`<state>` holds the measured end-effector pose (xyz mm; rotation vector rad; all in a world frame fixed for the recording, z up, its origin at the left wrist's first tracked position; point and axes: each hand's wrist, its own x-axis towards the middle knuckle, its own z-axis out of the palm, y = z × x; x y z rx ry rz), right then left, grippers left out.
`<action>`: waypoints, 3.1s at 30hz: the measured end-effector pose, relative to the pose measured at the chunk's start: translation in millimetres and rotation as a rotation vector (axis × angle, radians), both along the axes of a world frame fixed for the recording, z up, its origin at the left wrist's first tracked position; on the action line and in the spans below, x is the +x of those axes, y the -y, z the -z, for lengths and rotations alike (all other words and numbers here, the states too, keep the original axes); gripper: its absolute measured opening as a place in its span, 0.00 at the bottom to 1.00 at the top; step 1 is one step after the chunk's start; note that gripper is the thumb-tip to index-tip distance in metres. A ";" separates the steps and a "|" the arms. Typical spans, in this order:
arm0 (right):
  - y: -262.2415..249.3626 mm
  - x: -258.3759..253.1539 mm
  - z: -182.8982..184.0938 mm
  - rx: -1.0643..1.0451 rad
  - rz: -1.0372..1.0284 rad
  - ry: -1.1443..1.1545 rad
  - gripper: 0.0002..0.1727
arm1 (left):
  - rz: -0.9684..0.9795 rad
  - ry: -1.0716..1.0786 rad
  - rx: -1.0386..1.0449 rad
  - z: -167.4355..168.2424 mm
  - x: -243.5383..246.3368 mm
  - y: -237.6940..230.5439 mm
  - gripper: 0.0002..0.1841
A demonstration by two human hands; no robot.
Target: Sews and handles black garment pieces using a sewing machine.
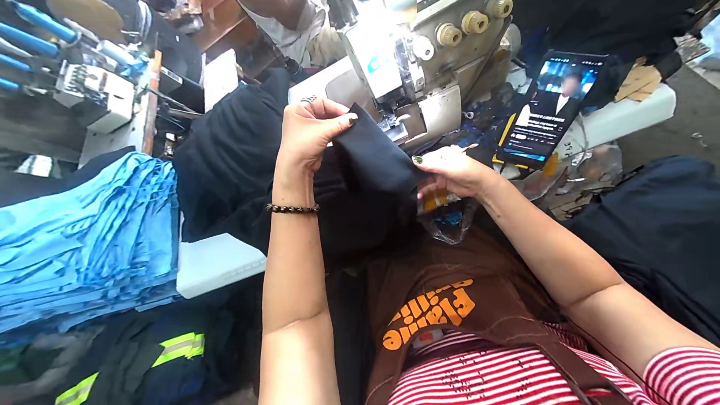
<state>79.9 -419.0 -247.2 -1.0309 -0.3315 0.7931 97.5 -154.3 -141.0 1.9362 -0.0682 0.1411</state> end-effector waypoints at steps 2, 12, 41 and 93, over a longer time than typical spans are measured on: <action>0.4 -2.1 0.6 -0.012 -0.003 0.000 0.14 | 0.008 0.001 0.010 -1.1 1.1 0.4 0.10; -0.6 -11.0 8.4 -0.082 0.093 0.031 0.09 | 0.044 0.005 0.033 3.0 10.3 -0.2 0.12; 3.9 -60.9 29.9 -0.013 0.229 0.018 0.06 | -0.338 0.305 1.022 102.0 -55.4 110.6 0.24; -33.0 -29.5 -9.3 -0.323 0.287 0.632 0.08 | -0.496 1.143 0.634 -30.4 -66.1 -15.9 0.13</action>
